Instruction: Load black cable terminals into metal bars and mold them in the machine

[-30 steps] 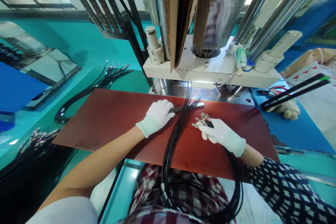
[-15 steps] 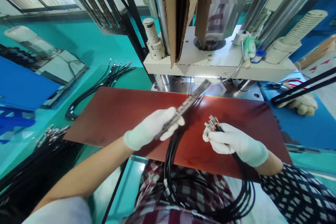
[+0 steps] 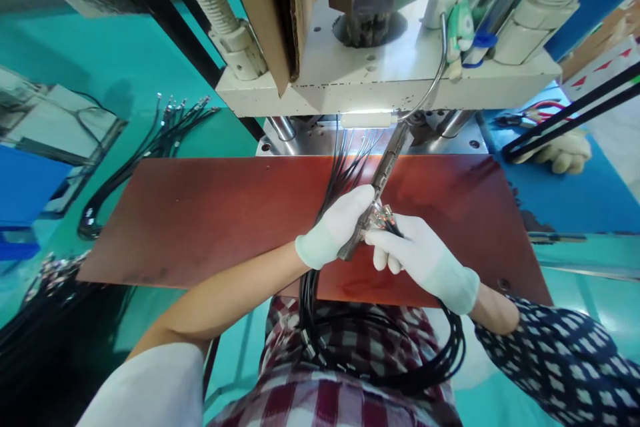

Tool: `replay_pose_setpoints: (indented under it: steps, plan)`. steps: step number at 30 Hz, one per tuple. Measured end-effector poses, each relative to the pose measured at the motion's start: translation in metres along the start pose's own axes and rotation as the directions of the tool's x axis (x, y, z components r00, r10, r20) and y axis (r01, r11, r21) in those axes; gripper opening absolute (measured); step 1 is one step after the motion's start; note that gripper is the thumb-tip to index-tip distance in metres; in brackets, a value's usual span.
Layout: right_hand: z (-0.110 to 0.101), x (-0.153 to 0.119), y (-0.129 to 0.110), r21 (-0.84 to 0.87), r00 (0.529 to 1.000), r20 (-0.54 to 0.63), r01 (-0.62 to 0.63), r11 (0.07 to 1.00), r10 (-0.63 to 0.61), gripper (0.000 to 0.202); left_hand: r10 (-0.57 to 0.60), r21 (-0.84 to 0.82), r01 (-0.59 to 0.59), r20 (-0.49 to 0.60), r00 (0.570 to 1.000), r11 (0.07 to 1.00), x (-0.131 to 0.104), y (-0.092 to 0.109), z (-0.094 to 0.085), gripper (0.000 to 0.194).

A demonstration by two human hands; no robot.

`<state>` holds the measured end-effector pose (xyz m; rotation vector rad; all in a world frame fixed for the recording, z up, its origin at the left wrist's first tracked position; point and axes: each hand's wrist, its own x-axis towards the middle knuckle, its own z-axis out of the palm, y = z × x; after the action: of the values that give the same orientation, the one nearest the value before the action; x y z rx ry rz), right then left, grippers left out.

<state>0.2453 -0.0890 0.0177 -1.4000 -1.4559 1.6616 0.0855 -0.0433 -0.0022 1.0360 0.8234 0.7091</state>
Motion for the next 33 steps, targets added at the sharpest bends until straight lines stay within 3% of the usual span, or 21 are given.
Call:
replay_pose_setpoints:
  steps: [9,14,18,21,26,31,33]
  plan:
    - [0.012,-0.007,-0.005,0.050,0.994,-0.087,-0.064,0.997,0.068,0.028,0.126,0.098,-0.121,-0.057,0.990,0.988,-0.006,0.002,0.009,0.041]
    - [0.008,-0.005,-0.004,0.140,0.989,-0.023,-0.145,0.980,0.149,0.019,-0.072,-0.103,0.077,0.048,0.996,0.992,-0.004,-0.001,0.011,0.049]
    - [0.008,-0.007,-0.003,0.139,0.988,-0.026,-0.145,0.980,0.150,0.020,-0.146,-0.102,0.154,0.080,0.986,0.983,-0.004,0.003,0.012,0.053]
    - [0.013,-0.010,-0.006,0.092,0.989,-0.059,-0.127,0.988,0.133,0.024,-0.065,-0.034,0.067,0.046,0.997,0.997,-0.008,0.003,0.013,0.045]
    - [0.021,-0.014,-0.012,0.029,0.985,-0.108,-0.133,0.991,0.135,0.020,0.172,0.245,-0.148,-0.082,0.982,0.958,-0.012,-0.002,0.015,0.040]
    - [0.023,-0.016,0.001,0.076,0.993,-0.069,-0.089,0.993,0.094,0.021,0.163,0.293,-0.155,-0.004,0.987,0.943,-0.013,0.001,0.009,0.041]
    - [0.021,-0.017,0.005,0.094,0.993,-0.106,-0.042,0.995,0.052,0.021,0.130,0.261,-0.137,0.042,0.991,0.956,-0.014,0.003,0.004,0.042]
